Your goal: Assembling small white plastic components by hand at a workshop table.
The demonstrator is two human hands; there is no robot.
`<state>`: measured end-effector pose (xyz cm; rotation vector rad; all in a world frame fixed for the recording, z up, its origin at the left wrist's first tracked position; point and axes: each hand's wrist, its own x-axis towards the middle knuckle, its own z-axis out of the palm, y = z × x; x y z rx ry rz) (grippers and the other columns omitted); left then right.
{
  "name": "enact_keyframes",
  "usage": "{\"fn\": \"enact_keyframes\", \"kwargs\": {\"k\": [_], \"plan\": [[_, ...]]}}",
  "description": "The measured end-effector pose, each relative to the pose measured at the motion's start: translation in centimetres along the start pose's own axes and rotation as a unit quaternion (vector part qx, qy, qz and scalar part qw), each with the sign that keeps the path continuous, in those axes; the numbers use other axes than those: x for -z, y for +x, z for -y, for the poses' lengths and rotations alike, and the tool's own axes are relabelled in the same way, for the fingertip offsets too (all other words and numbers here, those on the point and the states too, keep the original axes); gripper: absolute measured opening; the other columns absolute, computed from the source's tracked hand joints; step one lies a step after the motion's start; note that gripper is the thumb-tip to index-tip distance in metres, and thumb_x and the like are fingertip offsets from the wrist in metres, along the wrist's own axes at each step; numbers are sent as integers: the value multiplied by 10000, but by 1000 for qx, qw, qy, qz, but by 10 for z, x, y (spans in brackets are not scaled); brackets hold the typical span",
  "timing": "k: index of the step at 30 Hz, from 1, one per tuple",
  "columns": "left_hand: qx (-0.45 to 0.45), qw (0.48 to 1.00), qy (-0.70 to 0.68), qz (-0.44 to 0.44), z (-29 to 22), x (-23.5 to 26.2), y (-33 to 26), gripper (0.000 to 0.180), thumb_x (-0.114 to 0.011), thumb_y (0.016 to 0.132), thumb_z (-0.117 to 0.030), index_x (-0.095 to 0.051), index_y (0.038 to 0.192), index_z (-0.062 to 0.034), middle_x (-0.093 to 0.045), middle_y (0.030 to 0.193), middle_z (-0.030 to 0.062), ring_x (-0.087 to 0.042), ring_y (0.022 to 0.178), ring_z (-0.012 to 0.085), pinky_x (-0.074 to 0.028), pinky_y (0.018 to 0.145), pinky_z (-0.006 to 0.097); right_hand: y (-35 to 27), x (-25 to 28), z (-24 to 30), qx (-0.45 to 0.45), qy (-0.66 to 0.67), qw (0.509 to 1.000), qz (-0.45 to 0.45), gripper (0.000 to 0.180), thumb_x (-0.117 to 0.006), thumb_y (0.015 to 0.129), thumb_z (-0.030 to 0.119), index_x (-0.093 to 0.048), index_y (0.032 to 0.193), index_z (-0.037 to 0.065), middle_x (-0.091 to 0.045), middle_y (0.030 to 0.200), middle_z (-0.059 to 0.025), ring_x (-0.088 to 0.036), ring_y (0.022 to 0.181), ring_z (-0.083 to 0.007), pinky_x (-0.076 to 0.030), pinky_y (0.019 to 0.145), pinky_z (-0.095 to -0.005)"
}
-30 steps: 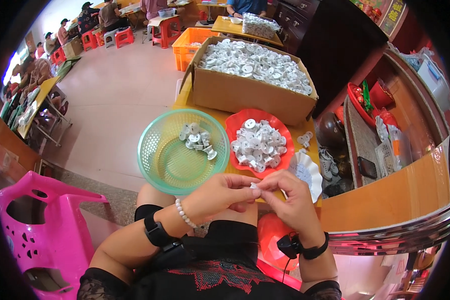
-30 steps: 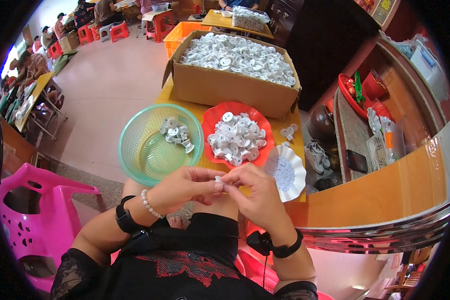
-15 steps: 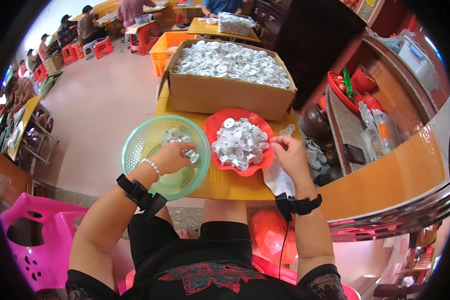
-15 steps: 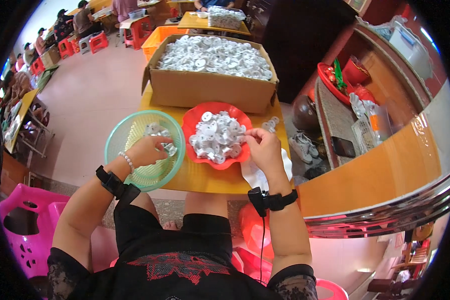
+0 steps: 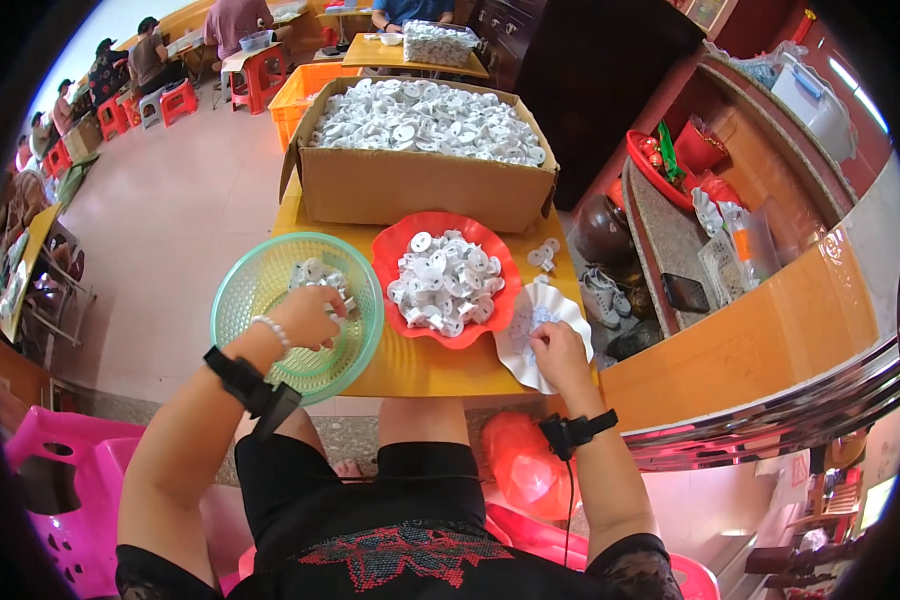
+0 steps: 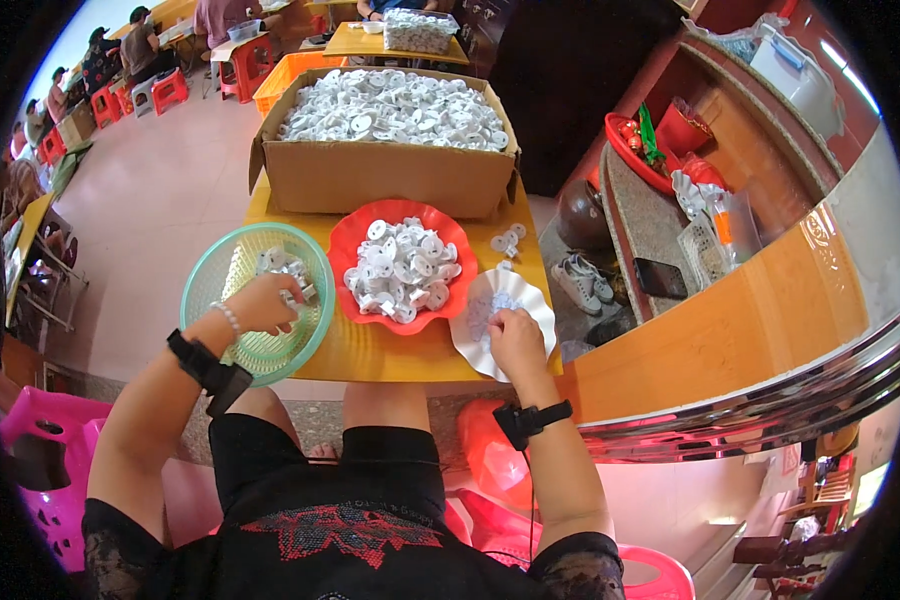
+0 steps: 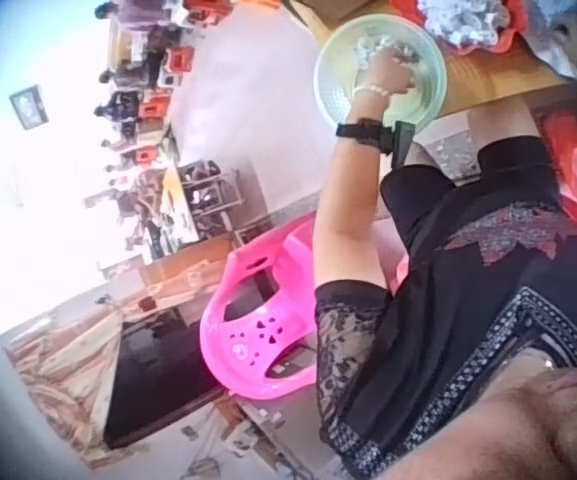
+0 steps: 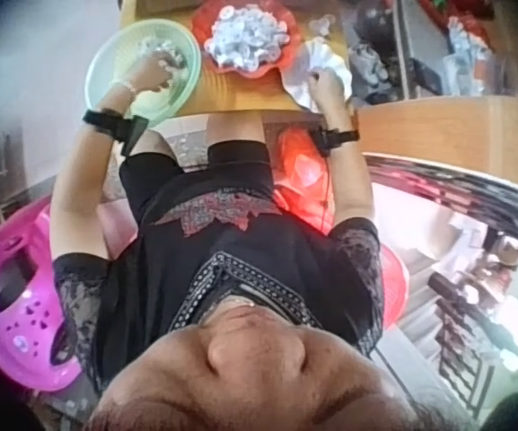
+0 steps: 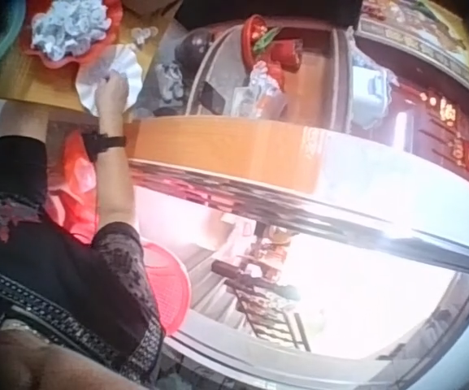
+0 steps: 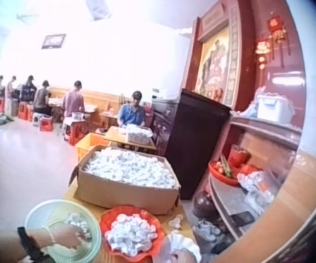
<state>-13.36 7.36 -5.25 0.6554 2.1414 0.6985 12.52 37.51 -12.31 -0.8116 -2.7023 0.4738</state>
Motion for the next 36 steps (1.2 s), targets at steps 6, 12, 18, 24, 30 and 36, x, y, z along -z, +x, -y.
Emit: {"fn": "enact_keyframes", "kwargs": {"k": [6,12,18,24,30,36], "plan": [[-61,920,-387,10,12,20,-52,376,-577,882,-45,-530,1254,-30,-647,968,83,-647,838,158,-555,733,272,4,8,-12,-88,147,985,-28,123,-629,778,97,-666,861,14,-680,791,-173,-675,732,-288,-530,689,-360],[-111,809,-573,74,-12,-2,-102,438,-525,914,-50,-451,1346,-26,-622,1089,122,-653,940,196,-566,748,280,1,19,-8,-131,233,964,6,166,-615,780,67,-686,918,8,-693,786,-120,-685,692,-192,-536,667,-309],[-145,735,-631,199,-32,-51,-115,458,-533,942,-131,-407,1368,-17,-579,1183,149,-640,1015,231,-591,737,295,-1,26,-2,-137,266,954,7,133,-622,796,53,-684,899,-5,-692,774,-97,-680,667,-147,-528,625,-278],[-152,656,-686,276,-41,-82,-115,442,-523,955,-136,-404,1366,-23,-584,1167,140,-643,1005,220,-594,755,296,-17,45,13,-106,370,923,-21,111,-603,830,16,-672,912,-17,-664,780,-55,-616,651,-94,-493,614,-232],[-154,639,-697,286,-35,-90,-113,386,-578,920,-100,-486,1287,-26,-607,1128,130,-645,1004,223,-593,758,300,-53,108,142,-35,499,865,34,78,-625,839,-1,-669,903,-1,-644,804,-26,-576,727,-66,-474,661,-216],[-163,729,-632,208,-45,-88,-124,333,-639,867,-59,-552,1189,-62,-620,1101,140,-648,1007,266,-588,735,336,-65,116,184,168,404,897,59,105,-624,803,-39,-652,902,-15,-630,848,-84,-637,731,-162,-500,655,-263]]}}
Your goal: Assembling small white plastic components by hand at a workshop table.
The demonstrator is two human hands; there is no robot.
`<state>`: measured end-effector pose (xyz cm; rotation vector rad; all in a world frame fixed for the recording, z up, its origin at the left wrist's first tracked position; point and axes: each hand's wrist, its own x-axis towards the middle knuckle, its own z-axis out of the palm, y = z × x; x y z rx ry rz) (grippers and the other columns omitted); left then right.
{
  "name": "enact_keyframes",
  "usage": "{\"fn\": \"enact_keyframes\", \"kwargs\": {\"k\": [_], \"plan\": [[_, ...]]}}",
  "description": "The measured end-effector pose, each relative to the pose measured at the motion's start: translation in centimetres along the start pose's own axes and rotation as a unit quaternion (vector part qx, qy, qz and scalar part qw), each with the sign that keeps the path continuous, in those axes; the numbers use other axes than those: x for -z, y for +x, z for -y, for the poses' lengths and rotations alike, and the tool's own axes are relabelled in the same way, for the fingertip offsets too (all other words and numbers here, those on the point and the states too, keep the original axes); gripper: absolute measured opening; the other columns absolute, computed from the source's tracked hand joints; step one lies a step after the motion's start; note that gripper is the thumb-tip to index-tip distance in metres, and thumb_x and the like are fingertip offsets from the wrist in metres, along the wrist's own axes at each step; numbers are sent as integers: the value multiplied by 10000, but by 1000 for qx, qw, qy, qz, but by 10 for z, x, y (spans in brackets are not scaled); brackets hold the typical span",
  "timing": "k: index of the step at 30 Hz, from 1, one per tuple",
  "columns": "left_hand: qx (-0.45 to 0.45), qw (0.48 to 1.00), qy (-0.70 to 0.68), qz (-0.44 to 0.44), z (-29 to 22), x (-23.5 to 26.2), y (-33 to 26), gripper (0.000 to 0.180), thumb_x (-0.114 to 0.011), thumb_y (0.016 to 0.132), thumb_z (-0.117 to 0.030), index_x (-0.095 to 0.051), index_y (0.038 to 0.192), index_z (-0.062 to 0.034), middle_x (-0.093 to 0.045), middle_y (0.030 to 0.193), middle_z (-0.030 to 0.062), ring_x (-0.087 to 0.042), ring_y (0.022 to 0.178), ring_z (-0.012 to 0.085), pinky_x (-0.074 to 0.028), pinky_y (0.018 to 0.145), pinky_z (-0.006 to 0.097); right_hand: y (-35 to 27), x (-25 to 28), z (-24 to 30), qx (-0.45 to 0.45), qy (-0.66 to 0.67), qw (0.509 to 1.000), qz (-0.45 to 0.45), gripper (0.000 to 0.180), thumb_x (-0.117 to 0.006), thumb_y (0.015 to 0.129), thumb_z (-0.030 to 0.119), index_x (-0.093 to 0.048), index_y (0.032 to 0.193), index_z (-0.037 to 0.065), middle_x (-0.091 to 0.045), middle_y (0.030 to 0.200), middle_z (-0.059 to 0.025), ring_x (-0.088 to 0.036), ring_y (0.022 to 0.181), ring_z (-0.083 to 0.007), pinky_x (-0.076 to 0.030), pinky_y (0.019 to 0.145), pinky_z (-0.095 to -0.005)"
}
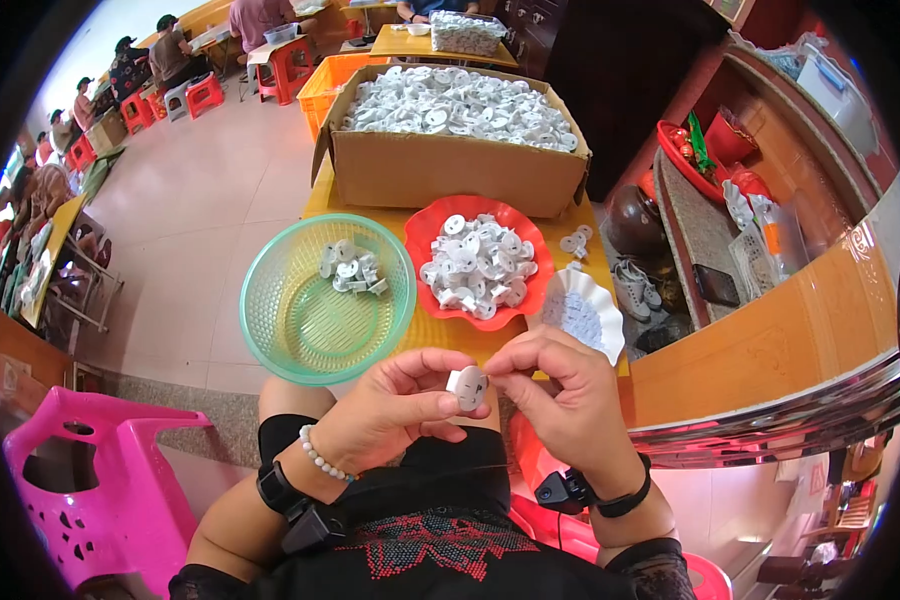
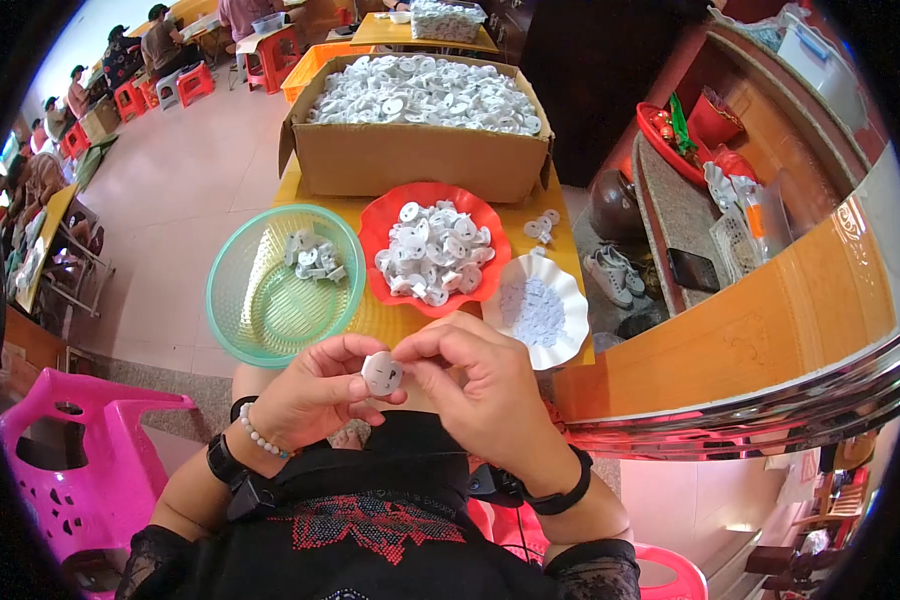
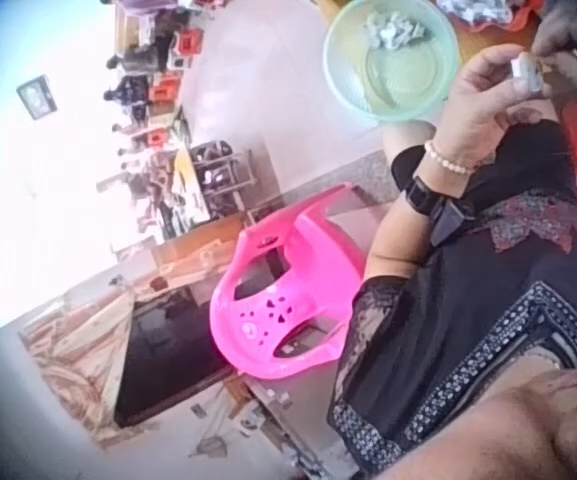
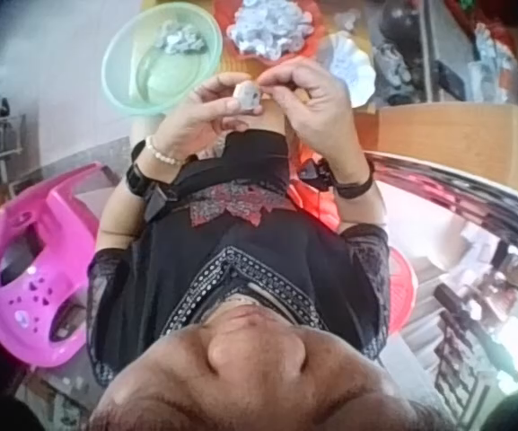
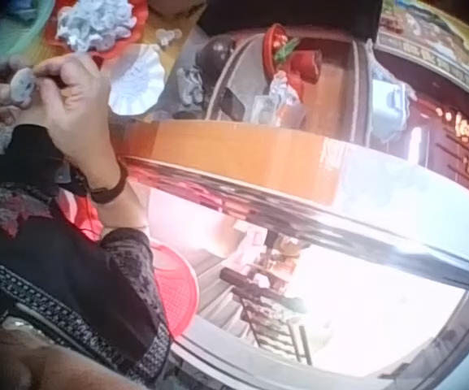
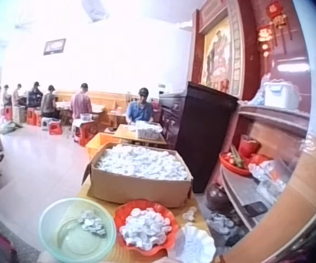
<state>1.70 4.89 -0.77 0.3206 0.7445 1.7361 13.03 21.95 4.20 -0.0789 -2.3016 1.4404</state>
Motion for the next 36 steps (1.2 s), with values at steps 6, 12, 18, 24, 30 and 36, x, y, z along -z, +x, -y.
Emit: {"fn": "enact_keyframes", "kwargs": {"k": [6,12,18,24,30,36], "plan": [[-14,999,35,-20,-4,-1,-4,318,-650,859,-49,-561,1164,-60,-646,1075,109,-655,995,234,-580,739,314,1,-9,9,28,-52,998,14,113,-602,801,-49,-648,893,-1,-623,827,-108,-659,728,-217,-524,627,-307],[-19,998,51,-31,-6,-4,-5,302,-654,861,-50,-567,1150,-62,-663,1045,91,-657,989,195,-571,737,295,2,-13,17,29,-86,996,12,98,-609,792,-36,-644,868,15,-616,813,-109,-654,703,-240,-528,619,-319],[-20,997,55,-47,-6,-6,-4,297,-661,858,-52,-569,1140,-53,-663,1036,95,-661,974,196,-571,741,295,3,-14,17,52,-127,990,18,119,-606,768,-92,-637,853,-15,-620,810,-104,-636,702,-183,-506,603,-266],[-22,996,63,-62,-4,-5,-2,298,-669,852,-49,-571,1134,-42,-662,1034,91,-664,961,194,-571,747,297,2,-21,9,125,-211,969,-2,156,-631,746,-12,-584,879,57,-583,790,-100,-570,685,-293,-436,625,-392],[-21,995,68,-71,-4,-5,-1,293,-681,846,-63,-595,1125,-38,-663,1033,85,-663,958,190,-569,752,294,2,-20,15,96,-204,974,-1,184,-628,758,-13,-522,898,41,-588,796,-110,-583,703,-297,-423,624,-389],[-12,995,71,-73,-7,-6,-2,307,-681,849,-74,-599,1143,-33,-661,1047,88,-661,965,189,-567,752,290,3,-23,14,100,-197,975,-7,177,-624,764,-17,-522,895,46,-597,788,-97,-591,708,-298,-425,633,-387]]}}
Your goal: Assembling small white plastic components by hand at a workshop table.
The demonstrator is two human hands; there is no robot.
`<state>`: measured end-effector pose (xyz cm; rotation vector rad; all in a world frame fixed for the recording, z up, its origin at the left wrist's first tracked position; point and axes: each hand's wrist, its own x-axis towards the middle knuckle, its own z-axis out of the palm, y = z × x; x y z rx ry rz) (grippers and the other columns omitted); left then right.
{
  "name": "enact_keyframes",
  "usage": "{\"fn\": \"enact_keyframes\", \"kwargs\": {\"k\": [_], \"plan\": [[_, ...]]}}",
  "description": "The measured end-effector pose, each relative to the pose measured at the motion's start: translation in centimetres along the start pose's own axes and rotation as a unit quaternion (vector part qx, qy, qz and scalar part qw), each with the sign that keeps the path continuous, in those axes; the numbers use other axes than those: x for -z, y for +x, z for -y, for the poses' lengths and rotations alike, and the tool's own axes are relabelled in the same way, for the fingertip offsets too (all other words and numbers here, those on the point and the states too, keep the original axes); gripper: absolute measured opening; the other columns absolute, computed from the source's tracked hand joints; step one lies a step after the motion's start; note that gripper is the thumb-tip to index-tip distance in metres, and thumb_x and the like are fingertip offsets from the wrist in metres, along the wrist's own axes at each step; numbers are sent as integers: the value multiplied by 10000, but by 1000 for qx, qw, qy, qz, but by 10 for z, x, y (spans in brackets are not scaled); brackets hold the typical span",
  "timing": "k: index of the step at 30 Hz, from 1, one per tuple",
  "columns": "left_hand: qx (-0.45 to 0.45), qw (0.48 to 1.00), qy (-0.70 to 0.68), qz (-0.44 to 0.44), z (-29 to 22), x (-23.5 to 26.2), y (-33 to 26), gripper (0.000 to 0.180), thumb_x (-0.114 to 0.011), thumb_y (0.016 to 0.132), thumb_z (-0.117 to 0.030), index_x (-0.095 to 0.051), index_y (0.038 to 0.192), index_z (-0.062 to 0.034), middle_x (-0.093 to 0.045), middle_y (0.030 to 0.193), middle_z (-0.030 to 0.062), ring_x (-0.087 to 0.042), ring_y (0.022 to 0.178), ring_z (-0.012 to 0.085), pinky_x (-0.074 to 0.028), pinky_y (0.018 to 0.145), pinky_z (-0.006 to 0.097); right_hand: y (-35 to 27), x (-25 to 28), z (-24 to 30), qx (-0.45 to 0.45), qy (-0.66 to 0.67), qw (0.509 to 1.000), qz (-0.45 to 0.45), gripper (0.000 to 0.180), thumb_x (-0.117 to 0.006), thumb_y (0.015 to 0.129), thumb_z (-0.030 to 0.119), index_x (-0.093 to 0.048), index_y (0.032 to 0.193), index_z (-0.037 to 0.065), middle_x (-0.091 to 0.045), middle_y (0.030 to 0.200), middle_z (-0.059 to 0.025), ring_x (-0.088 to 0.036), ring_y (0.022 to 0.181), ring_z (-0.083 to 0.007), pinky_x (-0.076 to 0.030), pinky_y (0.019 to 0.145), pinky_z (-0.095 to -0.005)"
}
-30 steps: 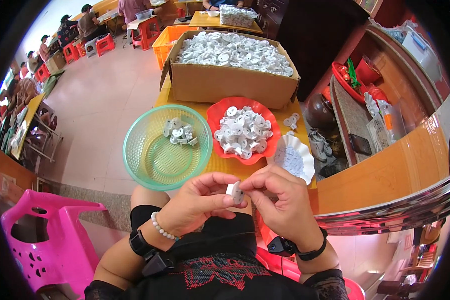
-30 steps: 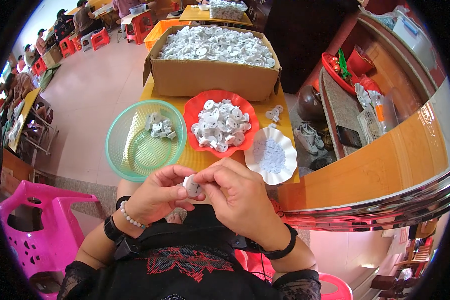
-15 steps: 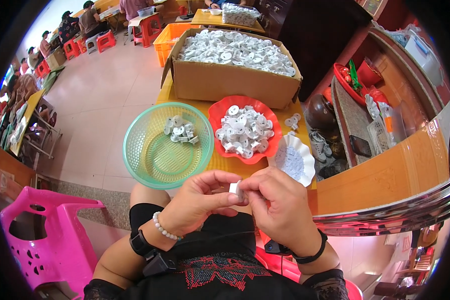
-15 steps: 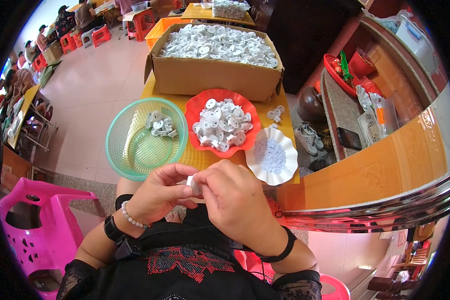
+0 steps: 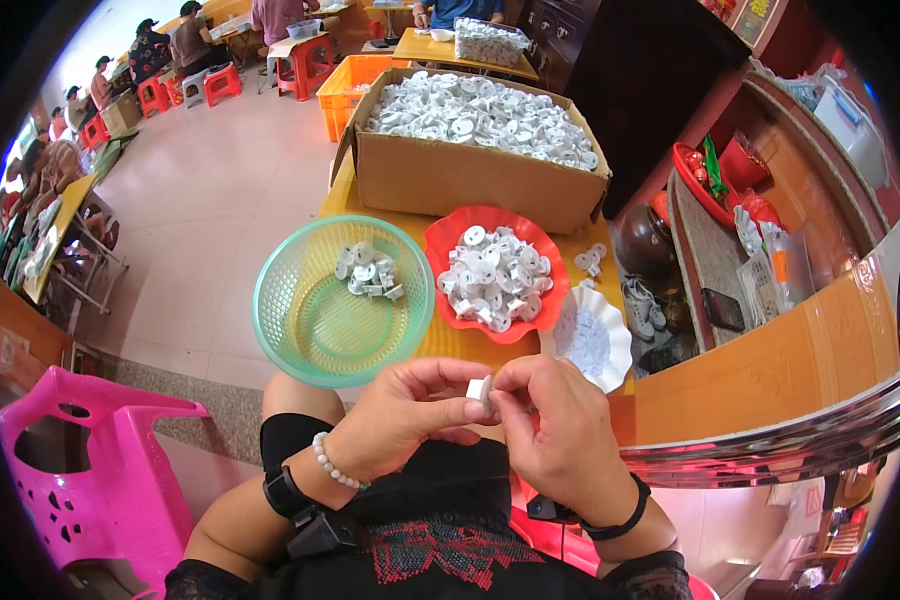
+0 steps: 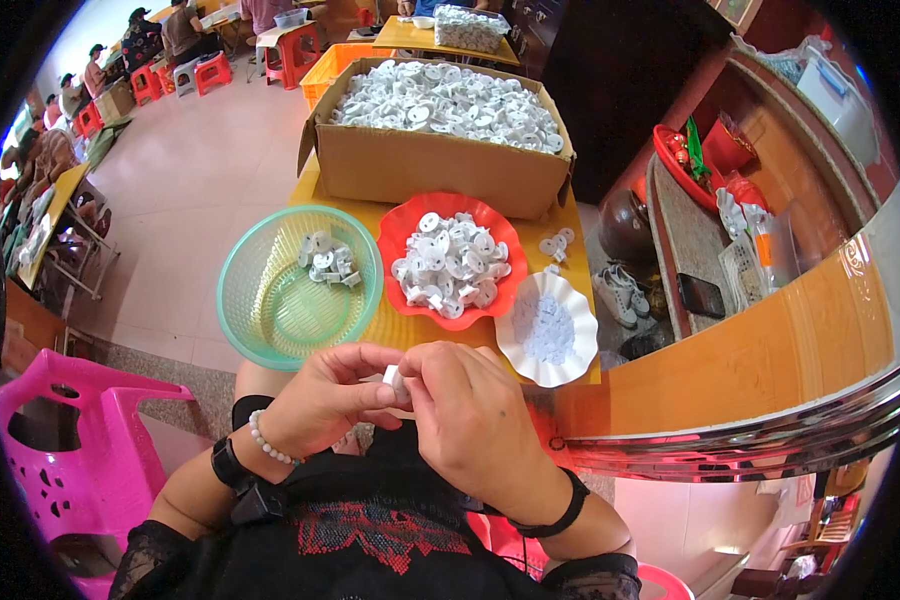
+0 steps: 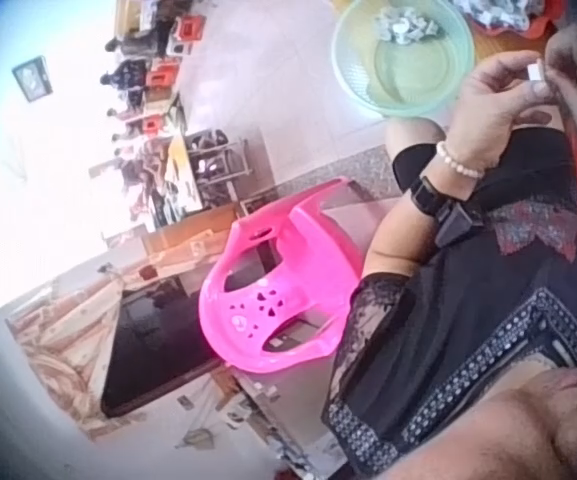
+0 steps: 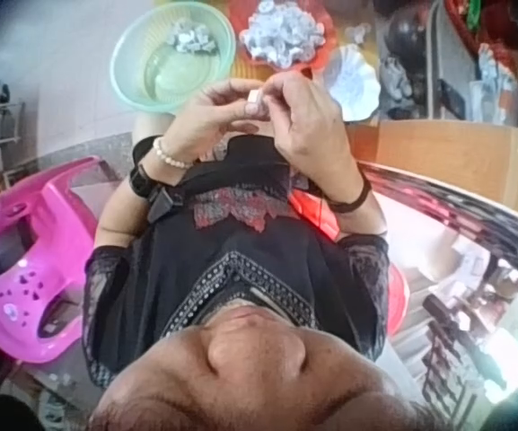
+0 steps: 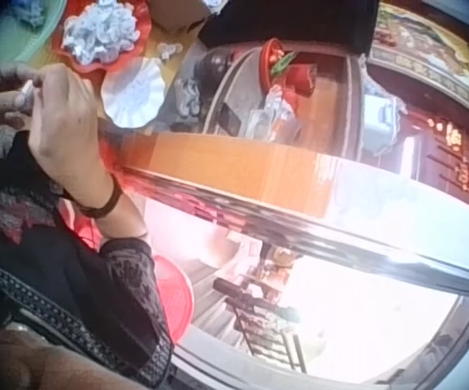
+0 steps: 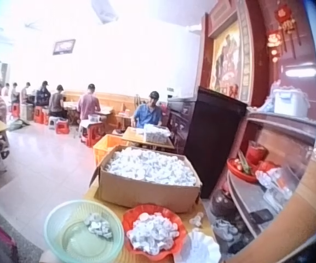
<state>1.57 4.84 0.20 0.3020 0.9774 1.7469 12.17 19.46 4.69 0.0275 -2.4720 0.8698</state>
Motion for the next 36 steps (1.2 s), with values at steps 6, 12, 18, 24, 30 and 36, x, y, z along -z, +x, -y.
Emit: {"fn": "enact_keyframes", "kwargs": {"k": [6,12,18,24,30,36], "plan": [[-2,999,-39,8,0,5,-3,312,-669,856,-68,-595,1157,-34,-661,1052,99,-663,966,200,-568,750,291,1,2,0,-42,67,996,27,171,-649,774,3,-576,924,43,-599,813,-113,-589,700,-292,-445,634,-380],[-1,999,-41,9,-5,4,-5,324,-676,852,-76,-593,1163,-41,-660,1064,103,-662,973,200,-567,753,290,3,2,-1,-43,96,994,9,111,-648,780,19,-592,875,37,-594,857,-116,-584,704,-290,-459,648,-375],[-6,999,-30,-17,-3,5,-3,336,-663,847,-40,-586,1174,-32,-646,1068,103,-661,931,194,-582,737,317,6,-5,-2,-43,54,997,28,116,-625,765,0,-541,836,35,-551,803,-110,-561,711,-302,-436,633,-392],[8,1000,3,10,-5,6,-2,340,-670,863,-94,-580,1185,-32,-651,1082,84,-653,965,167,-562,771,293,7,-9,-2,-32,20,999,36,101,-612,777,10,-531,827,42,-543,791,-105,-550,708,-310,-420,635,-388],[9,999,-34,-10,3,22,-5,331,-660,871,-96,-577,1187,-43,-655,1076,86,-651,987,169,-552,777,285,7,-26,-10,-70,102,991,42,76,-635,802,48,-588,860,32,-576,793,-99,-567,677,-249,-434,614,-349],[53,997,-53,15,11,22,10,287,-655,880,-128,-597,1153,-64,-655,1035,34,-645,927,129,-534,718,249,-1,-24,-22,-111,105,988,30,53,-628,825,44,-597,857,14,-569,752,-78,-517,542,-153,-409,511,-280]]}}
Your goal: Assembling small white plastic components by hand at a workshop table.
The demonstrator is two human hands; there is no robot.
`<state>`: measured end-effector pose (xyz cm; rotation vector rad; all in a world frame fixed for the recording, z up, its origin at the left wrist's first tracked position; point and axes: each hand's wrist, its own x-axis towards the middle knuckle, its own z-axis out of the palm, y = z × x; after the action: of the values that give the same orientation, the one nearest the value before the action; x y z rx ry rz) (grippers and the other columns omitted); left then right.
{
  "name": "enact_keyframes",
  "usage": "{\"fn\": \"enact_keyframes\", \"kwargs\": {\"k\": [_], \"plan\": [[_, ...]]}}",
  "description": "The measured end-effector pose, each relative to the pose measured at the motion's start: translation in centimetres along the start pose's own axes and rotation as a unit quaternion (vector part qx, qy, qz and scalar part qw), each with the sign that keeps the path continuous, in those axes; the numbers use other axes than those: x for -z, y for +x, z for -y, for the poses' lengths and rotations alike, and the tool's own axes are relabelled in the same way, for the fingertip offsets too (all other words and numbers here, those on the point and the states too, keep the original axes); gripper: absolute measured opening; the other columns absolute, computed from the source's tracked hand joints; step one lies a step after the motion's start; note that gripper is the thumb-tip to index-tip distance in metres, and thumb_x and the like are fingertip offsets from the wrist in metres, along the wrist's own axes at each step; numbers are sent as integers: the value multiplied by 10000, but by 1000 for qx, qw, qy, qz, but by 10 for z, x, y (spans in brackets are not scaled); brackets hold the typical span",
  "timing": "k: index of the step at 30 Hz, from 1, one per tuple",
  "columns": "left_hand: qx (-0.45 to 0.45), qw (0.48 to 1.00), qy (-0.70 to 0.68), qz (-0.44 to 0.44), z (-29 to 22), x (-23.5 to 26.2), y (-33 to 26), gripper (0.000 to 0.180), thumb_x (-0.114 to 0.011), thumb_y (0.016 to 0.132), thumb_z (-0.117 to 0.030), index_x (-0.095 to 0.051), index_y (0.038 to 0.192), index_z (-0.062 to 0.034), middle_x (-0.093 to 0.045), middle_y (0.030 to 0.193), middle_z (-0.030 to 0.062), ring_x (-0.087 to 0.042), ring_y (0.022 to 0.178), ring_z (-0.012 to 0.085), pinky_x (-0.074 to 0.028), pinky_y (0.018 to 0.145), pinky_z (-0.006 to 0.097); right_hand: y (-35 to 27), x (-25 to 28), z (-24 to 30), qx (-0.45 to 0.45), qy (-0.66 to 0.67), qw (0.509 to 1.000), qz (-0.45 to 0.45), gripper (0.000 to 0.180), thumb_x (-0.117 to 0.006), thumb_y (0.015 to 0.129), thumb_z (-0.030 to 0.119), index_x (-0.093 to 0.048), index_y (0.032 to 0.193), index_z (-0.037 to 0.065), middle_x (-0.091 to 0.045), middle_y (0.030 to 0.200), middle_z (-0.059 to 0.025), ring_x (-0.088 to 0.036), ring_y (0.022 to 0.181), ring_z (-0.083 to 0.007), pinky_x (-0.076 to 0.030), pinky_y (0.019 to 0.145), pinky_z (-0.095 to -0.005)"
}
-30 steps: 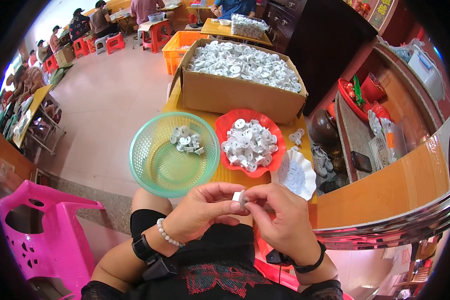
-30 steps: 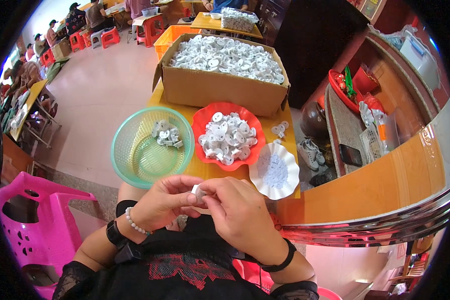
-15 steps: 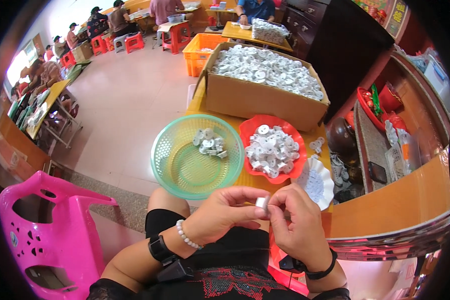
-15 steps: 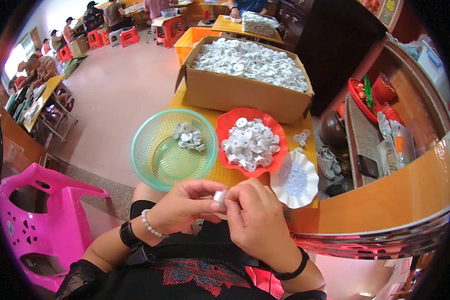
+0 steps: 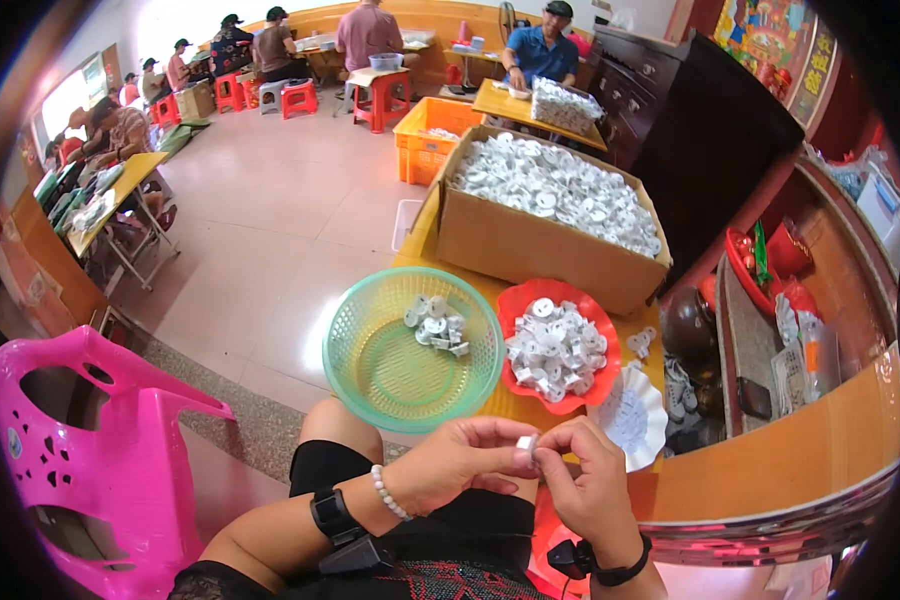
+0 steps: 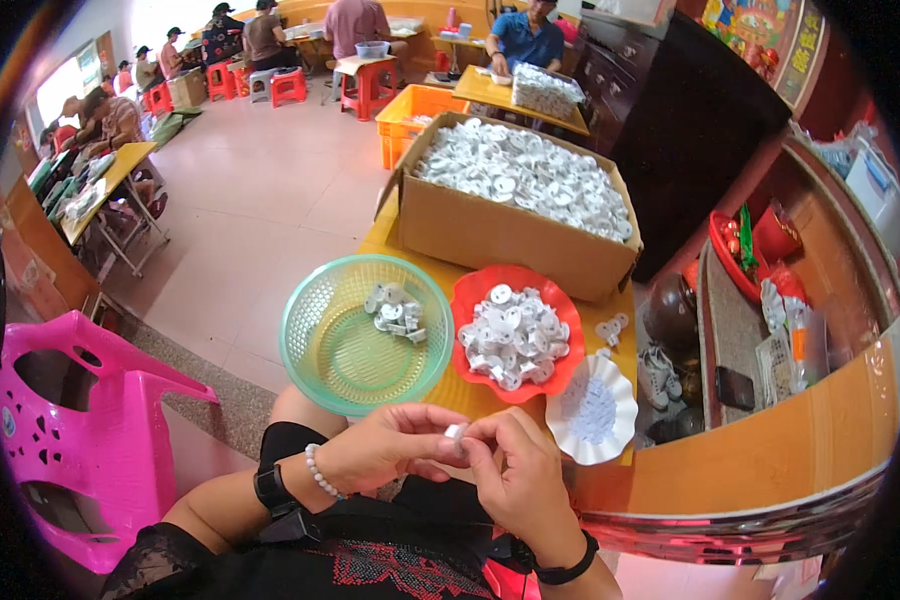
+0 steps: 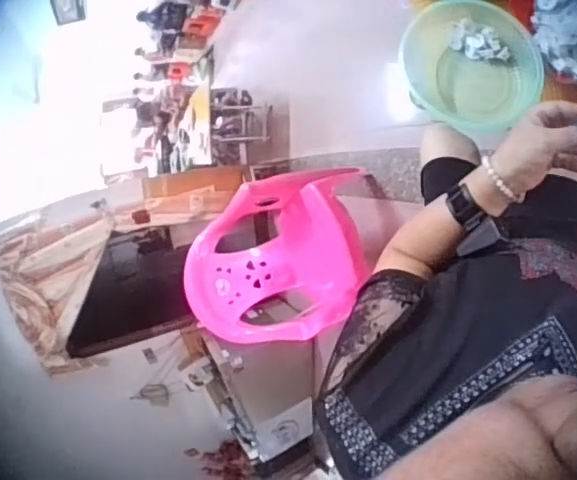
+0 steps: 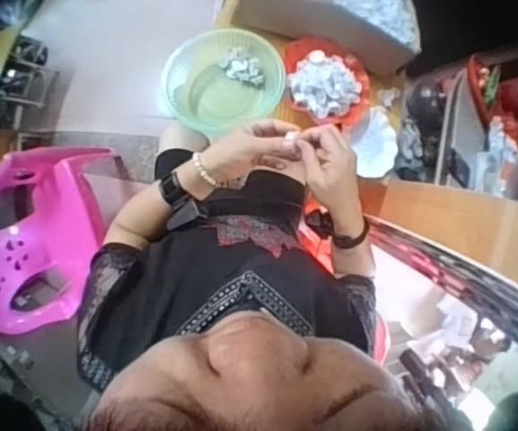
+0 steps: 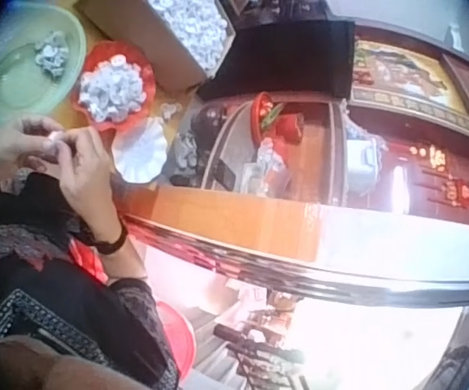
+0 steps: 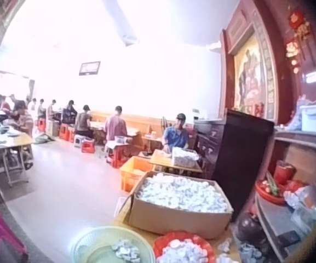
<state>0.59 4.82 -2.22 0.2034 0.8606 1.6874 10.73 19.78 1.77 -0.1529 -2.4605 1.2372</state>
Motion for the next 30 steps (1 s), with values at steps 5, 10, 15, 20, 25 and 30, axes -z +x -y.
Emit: {"fn": "enact_keyframes", "kwargs": {"k": [5,10,15,20,25,30], "plan": [[-3,995,44,-86,-10,3,12,287,-624,900,-174,-582,1158,-57,-640,1034,28,-609,890,102,-468,606,205,-5,12,-16,-42,17,999,22,107,-628,831,48,-587,919,2,-582,797,-116,-606,689,-210,-468,594,-303],[-73,996,-22,-46,-37,-23,67,277,-582,929,-183,-551,1169,-48,-615,1089,59,-591,1038,150,-501,749,244,-47,33,-65,-125,-62,987,83,148,-651,800,143,-630,872,16,-620,835,-140,-638,721,-270,-507,646,-337],[-14,996,-88,-24,-23,-20,79,348,-592,933,-239,-520,1214,-47,-605,1142,82,-564,1116,186,-511,839,327,-112,24,-137,-239,-58,958,149,205,-654,781,201,-649,880,21,-651,784,-155,-650,754,-296,-509,685,-387],[124,985,119,2,-13,14,33,465,-570,938,-262,-461,1326,-32,-606,1194,103,-610,1056,207,-514,804,327,-184,-14,-227,-293,-88,935,177,192,-600,775,179,-650,900,40,-653,835,-194,-634,783,-365,-498,673,-430],[-26,976,197,-91,-35,42,-19,473,-549,930,-249,-449,1325,-7,-613,1142,139,-623,1010,254,-562,694,338,-212,-49,-315,-320,-88,903,272,213,-568,755,173,-663,880,29,-649,857,-220,-636,781,-380,-493,663,-451],[-46,987,132,-74,-35,78,-20,509,-574,922,-232,-424,1323,43,-599,1115,184,-627,999,275,-581,690,372,-279,-82,-397,-338,-114,866,351,246,-560,777,199,-676,966,93,-672,889,-170,-634,849,-354,-502,765,-431]]}}
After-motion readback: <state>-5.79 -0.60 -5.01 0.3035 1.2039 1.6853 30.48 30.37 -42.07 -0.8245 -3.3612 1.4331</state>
